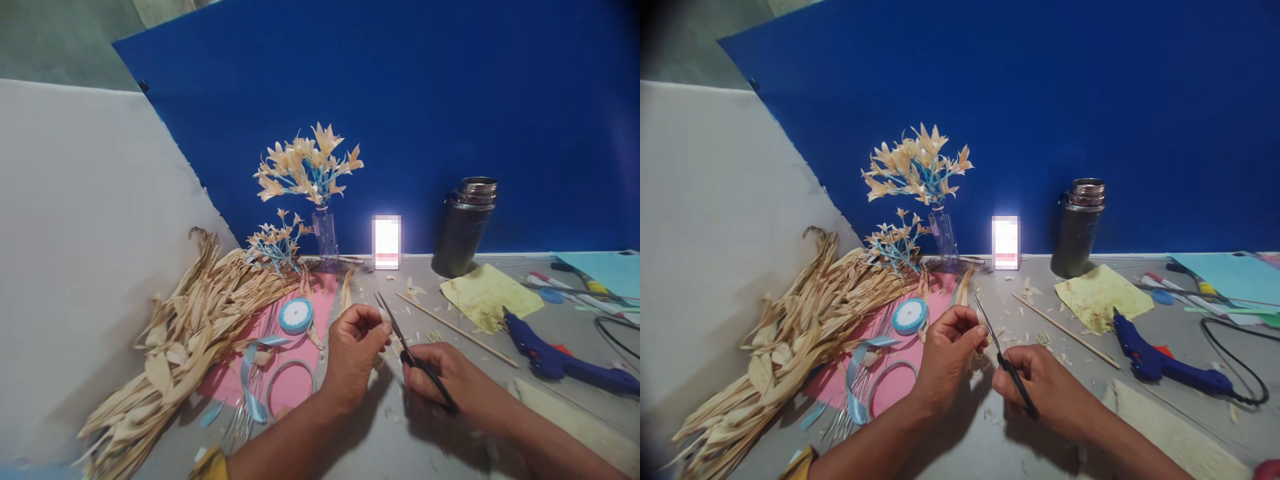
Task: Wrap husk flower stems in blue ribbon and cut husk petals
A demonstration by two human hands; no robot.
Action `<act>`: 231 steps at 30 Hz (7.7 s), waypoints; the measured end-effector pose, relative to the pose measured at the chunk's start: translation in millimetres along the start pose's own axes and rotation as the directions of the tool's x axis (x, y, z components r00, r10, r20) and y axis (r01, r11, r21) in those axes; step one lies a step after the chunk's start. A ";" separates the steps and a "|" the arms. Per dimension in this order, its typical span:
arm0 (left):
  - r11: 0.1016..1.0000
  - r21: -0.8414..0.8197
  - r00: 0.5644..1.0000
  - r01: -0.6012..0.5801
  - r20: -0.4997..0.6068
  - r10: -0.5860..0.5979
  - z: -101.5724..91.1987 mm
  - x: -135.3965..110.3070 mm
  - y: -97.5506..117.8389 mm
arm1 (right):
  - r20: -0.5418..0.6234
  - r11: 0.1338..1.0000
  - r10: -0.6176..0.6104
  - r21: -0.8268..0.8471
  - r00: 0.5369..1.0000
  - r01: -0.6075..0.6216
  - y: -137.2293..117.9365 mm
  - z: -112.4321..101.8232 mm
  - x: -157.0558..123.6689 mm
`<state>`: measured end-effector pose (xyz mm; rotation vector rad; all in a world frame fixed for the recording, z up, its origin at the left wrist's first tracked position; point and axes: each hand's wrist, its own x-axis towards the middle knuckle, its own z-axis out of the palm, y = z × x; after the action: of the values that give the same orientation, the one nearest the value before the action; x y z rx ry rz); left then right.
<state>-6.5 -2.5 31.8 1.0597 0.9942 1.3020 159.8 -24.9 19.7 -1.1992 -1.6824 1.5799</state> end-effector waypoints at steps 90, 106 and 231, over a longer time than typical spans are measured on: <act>0.885 0.459 0.973 0.075 0.159 -0.165 -40.6 -1.2 32.6 | -0.785 0.979 -0.081 0.052 0.614 0.195 12.0 -67.2 13.6; 0.800 -0.250 0.746 0.546 0.578 -0.329 -22.4 -11.3 11.0 | -0.618 0.990 -0.137 -0.078 0.774 0.113 -3.2 -45.5 7.6; 0.971 0.235 0.998 -0.035 0.064 0.020 -57.4 46.0 75.1 | -0.688 0.972 0.024 0.185 0.726 0.144 9.8 -50.1 20.1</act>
<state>-78.7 44.5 92.1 1.2907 1.1108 1.1858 195.6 16.4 15.0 -1.3637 -1.0061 1.0379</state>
